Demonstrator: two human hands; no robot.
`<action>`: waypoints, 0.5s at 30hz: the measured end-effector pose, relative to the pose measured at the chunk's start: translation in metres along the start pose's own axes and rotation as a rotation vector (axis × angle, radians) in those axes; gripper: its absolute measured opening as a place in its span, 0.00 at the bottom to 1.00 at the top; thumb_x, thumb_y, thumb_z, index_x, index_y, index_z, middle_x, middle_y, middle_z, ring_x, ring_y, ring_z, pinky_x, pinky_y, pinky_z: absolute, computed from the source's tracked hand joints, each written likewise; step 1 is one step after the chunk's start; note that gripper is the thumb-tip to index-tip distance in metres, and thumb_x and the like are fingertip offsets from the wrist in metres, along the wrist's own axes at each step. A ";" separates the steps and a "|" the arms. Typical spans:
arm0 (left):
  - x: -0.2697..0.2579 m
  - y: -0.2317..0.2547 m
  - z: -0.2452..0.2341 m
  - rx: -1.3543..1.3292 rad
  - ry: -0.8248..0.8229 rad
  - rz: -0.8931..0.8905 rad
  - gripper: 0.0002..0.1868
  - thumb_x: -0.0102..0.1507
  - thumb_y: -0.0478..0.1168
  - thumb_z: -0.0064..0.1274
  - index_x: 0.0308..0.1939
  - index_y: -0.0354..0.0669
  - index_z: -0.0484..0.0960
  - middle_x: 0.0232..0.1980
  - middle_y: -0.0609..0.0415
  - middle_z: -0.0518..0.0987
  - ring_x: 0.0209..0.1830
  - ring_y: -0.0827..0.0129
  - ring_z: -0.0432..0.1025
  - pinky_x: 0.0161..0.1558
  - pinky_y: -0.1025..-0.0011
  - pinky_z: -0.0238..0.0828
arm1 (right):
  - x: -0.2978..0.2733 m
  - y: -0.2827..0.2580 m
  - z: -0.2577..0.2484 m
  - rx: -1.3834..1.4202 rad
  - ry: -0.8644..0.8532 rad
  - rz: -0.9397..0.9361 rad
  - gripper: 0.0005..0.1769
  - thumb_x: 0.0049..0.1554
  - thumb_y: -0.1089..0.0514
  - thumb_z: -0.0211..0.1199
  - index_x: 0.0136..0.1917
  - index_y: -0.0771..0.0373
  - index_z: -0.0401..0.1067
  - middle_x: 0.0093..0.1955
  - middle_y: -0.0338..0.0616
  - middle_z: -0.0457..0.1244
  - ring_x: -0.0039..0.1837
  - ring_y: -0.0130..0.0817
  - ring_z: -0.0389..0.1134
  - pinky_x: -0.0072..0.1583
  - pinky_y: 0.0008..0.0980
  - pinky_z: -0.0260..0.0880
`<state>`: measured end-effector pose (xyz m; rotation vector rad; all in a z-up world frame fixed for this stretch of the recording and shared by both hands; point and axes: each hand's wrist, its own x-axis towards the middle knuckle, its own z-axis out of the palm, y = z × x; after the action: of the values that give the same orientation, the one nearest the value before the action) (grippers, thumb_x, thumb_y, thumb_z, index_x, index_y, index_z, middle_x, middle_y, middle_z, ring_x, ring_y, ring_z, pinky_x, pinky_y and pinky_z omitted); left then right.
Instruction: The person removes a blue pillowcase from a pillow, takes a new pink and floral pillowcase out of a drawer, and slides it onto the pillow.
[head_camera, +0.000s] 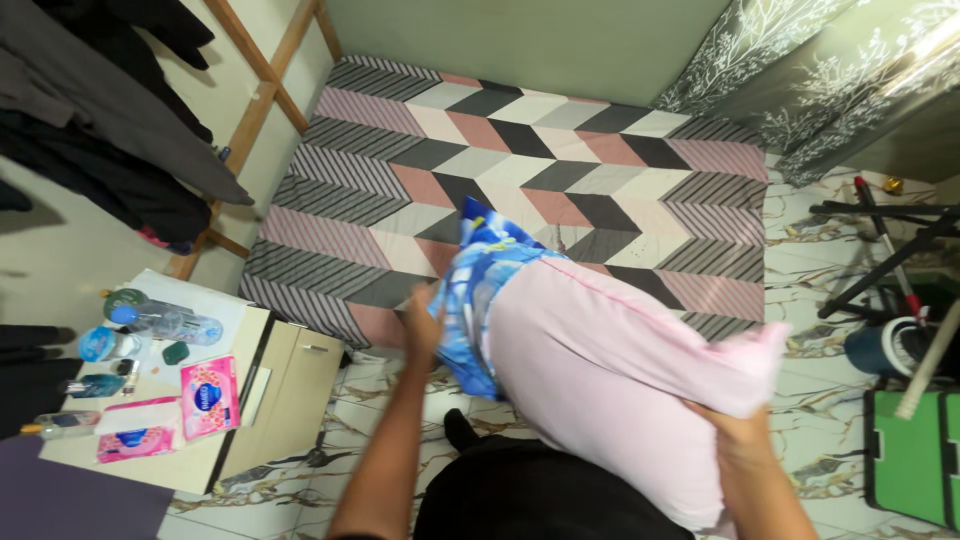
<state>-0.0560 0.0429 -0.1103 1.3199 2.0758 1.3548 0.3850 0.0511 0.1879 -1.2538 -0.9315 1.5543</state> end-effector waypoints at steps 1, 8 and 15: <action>-0.037 0.006 0.008 -0.098 -0.107 -0.078 0.22 0.63 0.45 0.58 0.55 0.37 0.73 0.46 0.37 0.78 0.47 0.46 0.74 0.51 0.55 0.72 | 0.001 0.001 0.012 0.087 -0.004 0.055 0.31 0.49 0.56 0.67 0.65 0.66 0.69 0.59 0.53 0.67 0.59 0.48 0.70 0.62 0.46 0.69; -0.157 0.073 0.051 -0.465 -0.798 -0.568 0.24 0.64 0.44 0.56 0.60 0.36 0.71 0.51 0.37 0.78 0.50 0.48 0.74 0.53 0.56 0.72 | 0.004 -0.007 0.052 0.379 0.044 0.266 0.34 0.52 0.53 0.65 0.69 0.67 0.66 0.64 0.57 0.65 0.62 0.54 0.68 0.66 0.51 0.67; -0.119 0.047 0.087 -0.228 -0.533 -0.461 0.26 0.64 0.43 0.55 0.64 0.36 0.70 0.56 0.37 0.77 0.53 0.51 0.74 0.55 0.58 0.72 | 0.029 -0.036 0.025 0.243 0.172 0.150 0.36 0.56 0.50 0.62 0.74 0.67 0.63 0.69 0.60 0.63 0.67 0.58 0.66 0.70 0.54 0.65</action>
<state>0.0895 -0.0036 -0.1370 0.9021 1.6604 0.8854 0.3653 0.0892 0.2180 -1.2807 -0.5317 1.5920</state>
